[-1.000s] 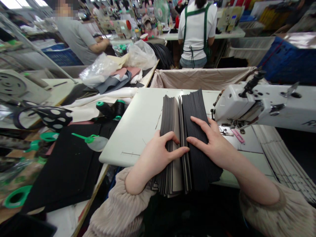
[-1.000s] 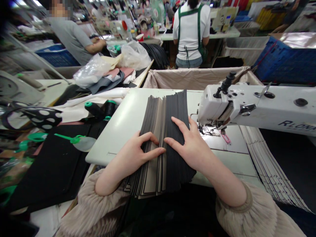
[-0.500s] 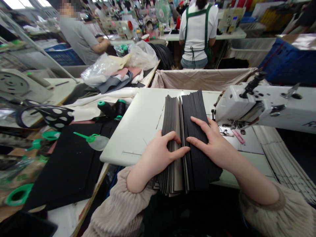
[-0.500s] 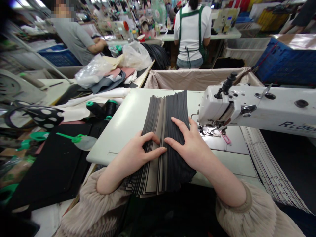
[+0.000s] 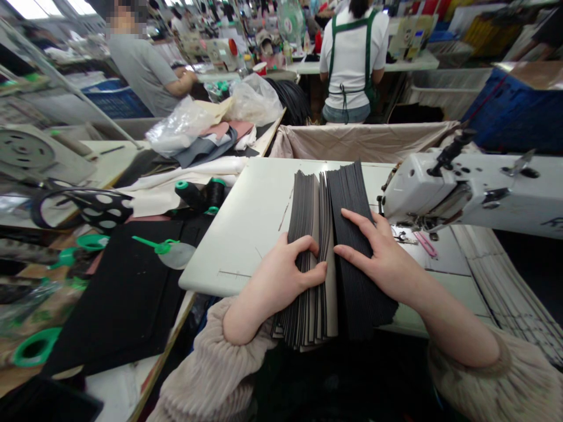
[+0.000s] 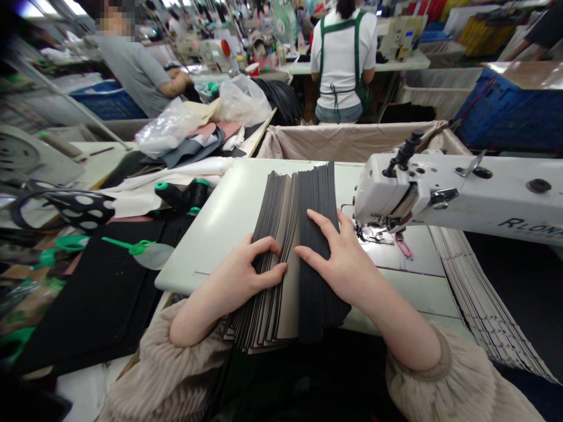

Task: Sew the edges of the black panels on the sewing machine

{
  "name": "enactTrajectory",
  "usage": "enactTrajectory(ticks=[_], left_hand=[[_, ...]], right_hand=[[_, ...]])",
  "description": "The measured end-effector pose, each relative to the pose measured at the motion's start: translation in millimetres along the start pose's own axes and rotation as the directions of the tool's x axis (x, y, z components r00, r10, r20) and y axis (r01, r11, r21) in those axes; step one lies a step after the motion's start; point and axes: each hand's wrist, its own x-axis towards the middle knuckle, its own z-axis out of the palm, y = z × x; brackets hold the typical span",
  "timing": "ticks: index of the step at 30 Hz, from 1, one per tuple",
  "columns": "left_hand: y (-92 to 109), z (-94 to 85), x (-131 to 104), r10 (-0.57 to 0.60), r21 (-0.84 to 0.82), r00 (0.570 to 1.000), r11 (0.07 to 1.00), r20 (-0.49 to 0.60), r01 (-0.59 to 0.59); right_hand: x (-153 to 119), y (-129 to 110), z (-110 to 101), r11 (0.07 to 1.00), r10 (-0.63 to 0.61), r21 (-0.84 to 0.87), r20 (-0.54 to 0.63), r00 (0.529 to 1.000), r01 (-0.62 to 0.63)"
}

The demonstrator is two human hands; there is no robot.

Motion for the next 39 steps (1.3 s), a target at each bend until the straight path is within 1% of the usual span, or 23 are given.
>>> enactTrajectory(ticks=[4,8,10,12,15,17,22,30,35,39], left_hand=[[-1,-0.6,-1,-0.010,-0.025,1.000,1.000,-0.007,0.010],[-3,-2.9,-5,0.049,-0.090,0.997,0.994,-0.061,-0.054],[-3,-3.8,-6,0.052,-0.056,0.998,0.997,-0.034,-0.054],[-1,-3.4,-7,0.016,-0.006,1.000,1.000,-0.017,-0.016],[5,0.6,-6,-0.050,0.052,0.998,0.997,-0.044,0.052],[10,4.8,-5,-0.073,0.085,0.996,0.993,-0.059,0.077],[17,12.6,-3,-0.053,0.136,0.996,0.989,-0.076,0.063],[13,9.2,-3,-0.029,0.088,0.998,0.996,-0.054,0.034],[9,8.0,-3,-0.010,0.055,0.998,0.998,-0.056,0.013],[8,6.2,-4,-0.004,0.039,0.999,0.999,-0.033,0.006]], right_hand=[[0,2,1,1.000,0.000,0.005,-0.008,1.000,0.000],[0,2,2,1.000,0.009,0.008,-0.006,1.000,-0.009],[0,2,2,1.000,0.006,0.007,-0.010,1.000,-0.006],[0,2,2,1.000,0.006,0.008,-0.014,1.000,-0.006],[0,3,2,1.000,0.009,0.009,-0.012,1.000,-0.009],[1,4,3,1.000,0.007,0.010,-0.011,1.000,-0.007],[2,6,4,1.000,-0.002,0.023,-0.020,1.000,0.002],[0,8,3,0.999,-0.011,0.052,-0.026,1.000,0.012],[0,8,1,0.999,0.008,0.047,-0.018,1.000,-0.007],[0,8,0,0.999,0.007,0.038,-0.021,1.000,-0.007]])
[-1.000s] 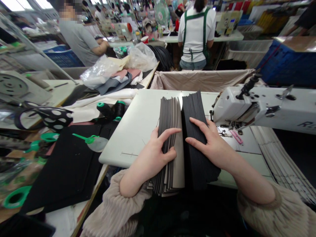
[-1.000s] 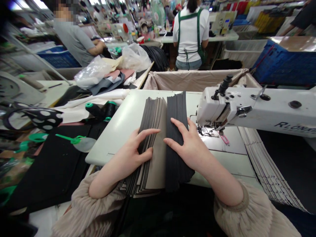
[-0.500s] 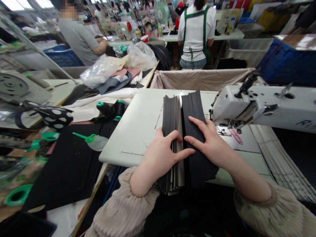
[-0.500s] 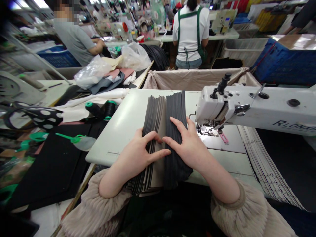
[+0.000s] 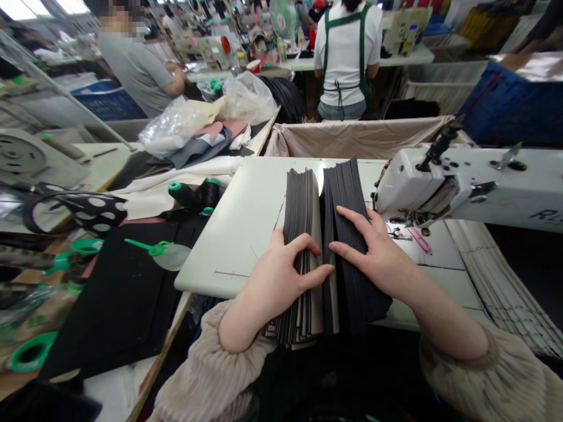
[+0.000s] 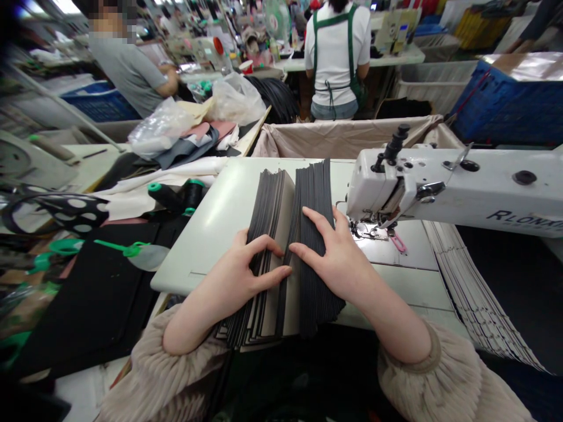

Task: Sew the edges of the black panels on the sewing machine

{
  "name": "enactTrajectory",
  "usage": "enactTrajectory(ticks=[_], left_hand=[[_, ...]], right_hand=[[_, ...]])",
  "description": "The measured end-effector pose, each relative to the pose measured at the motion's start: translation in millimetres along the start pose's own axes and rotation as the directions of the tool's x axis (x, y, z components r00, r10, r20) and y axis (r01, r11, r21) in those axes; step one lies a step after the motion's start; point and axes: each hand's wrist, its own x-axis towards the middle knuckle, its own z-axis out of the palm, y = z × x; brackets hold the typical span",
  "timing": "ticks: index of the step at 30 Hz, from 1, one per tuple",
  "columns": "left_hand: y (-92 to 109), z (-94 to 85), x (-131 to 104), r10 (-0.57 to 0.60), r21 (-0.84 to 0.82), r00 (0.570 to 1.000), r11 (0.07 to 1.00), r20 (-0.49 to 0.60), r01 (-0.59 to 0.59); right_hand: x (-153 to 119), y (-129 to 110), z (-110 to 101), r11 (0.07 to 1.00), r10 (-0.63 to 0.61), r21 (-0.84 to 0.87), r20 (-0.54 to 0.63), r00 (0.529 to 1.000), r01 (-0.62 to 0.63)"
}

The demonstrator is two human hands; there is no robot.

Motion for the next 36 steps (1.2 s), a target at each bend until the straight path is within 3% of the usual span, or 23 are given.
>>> enactTrajectory(ticks=[19,26,36], left_hand=[[-7,-5.0,-3,-0.033,-0.025,0.999,0.999,0.000,0.033],[-7,-7.6,-6,0.019,-0.035,1.000,0.999,-0.009,-0.020],[13,4.3,0,-0.025,0.108,0.994,0.994,-0.103,0.036]], right_hand=[[0,-3,2,0.999,-0.021,-0.031,-0.005,1.000,0.021],[1,-6,4,0.998,-0.052,-0.034,-0.017,0.998,0.052],[3,-9,9,0.998,-0.056,-0.032,0.002,0.998,0.056]])
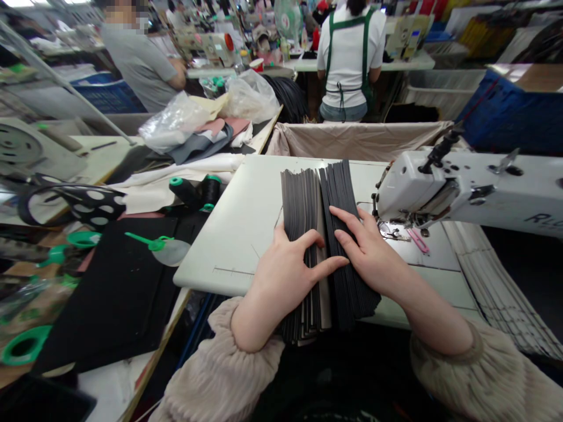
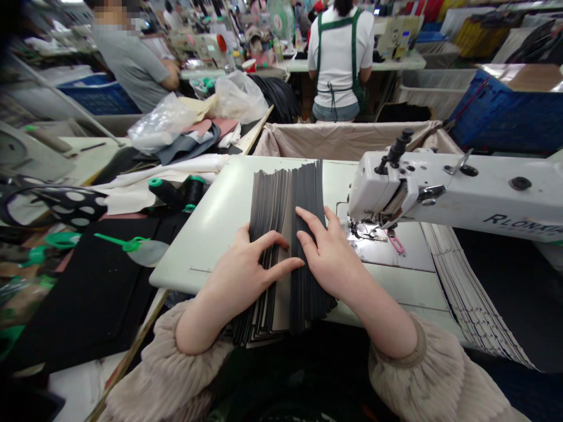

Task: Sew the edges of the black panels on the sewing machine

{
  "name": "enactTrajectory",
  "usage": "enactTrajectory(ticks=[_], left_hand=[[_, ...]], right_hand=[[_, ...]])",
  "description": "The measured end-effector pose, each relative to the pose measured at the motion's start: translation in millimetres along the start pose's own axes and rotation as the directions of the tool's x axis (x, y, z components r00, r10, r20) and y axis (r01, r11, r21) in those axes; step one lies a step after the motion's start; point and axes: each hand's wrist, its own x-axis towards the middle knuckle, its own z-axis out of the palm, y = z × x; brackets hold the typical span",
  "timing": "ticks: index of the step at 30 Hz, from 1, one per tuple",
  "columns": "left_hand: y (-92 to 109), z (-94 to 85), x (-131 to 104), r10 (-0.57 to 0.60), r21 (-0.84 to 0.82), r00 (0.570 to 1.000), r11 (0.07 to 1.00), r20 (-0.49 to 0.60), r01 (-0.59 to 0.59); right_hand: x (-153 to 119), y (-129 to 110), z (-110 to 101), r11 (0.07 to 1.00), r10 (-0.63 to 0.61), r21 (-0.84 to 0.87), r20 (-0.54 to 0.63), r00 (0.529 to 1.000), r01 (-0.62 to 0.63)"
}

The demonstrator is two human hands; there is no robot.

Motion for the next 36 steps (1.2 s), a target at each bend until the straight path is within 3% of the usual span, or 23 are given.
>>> enactTrajectory(ticks=[36], left_hand=[[-10,-0.1,3,0.052,-0.119,0.998,0.992,0.047,-0.046]], right_hand=[[-2,7,-10,0.999,-0.028,0.033,0.004,1.000,0.028]])
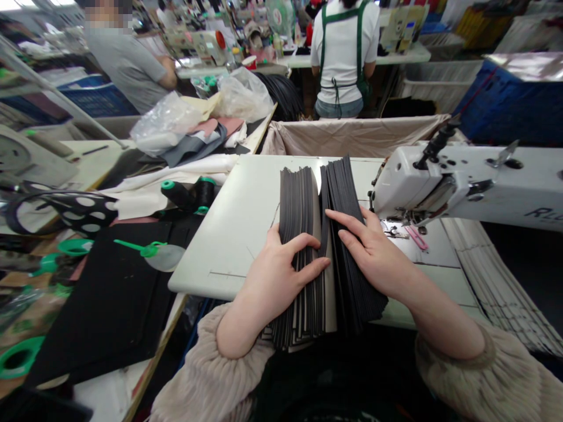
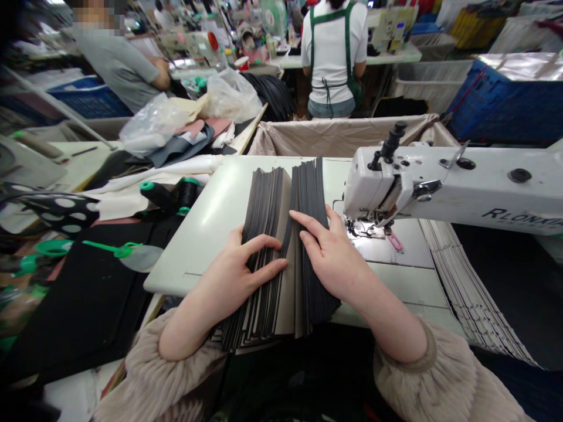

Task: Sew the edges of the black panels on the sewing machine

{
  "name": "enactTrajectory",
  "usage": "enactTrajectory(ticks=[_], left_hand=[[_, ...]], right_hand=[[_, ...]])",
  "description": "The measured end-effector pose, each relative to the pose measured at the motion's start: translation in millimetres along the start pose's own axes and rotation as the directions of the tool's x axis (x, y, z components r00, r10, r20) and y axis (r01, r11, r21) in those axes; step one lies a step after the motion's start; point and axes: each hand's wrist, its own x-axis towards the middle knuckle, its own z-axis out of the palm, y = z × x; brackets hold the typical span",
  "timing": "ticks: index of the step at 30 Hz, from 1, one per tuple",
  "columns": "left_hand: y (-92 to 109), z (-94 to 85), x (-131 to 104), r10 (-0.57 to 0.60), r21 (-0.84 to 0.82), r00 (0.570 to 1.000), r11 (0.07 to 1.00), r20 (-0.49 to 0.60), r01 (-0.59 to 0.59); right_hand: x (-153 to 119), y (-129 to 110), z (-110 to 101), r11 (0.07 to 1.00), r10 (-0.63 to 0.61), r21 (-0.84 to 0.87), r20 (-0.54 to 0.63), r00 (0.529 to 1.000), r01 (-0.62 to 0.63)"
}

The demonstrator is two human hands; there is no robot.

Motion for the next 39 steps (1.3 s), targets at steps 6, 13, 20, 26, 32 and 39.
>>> enactTrajectory(ticks=[6,13,20,26,32,39], left_hand=[[-0.1,0.2,-0.7,-0.011,0.006,1.000,1.000,-0.007,0.011],[-3.2,-0.5,-1.6,-0.033,0.014,0.999,0.999,-0.005,0.033],[-4.5,-1.6,-1.4,-0.037,0.017,0.999,0.999,0.000,0.037],[-5.1,-1.1,-1.5,-0.047,0.023,0.999,0.999,0.000,0.047],[-2.9,-0.3,-3.0,-0.061,0.038,0.998,0.997,-0.004,0.061],[3.2,0.3,-3.0,0.027,0.117,0.999,0.993,-0.021,-0.024]], right_hand=[[0.1,0.3,1.8,1.000,0.005,0.007,-0.015,1.000,-0.005],[-0.8,0.4,-0.2,1.000,-0.001,0.023,-0.027,1.000,0.002],[-0.8,2.2,0.3,0.999,-0.011,0.033,-0.036,0.999,0.012],[-1.1,2.0,-0.1,1.000,-0.008,0.028,-0.043,0.999,0.009],[-1.2,1.5,0.4,1.000,0.012,0.024,-0.044,0.999,-0.011],[-1.6,-0.1,-0.2,1.000,0.020,0.024,-0.038,0.999,-0.019]])
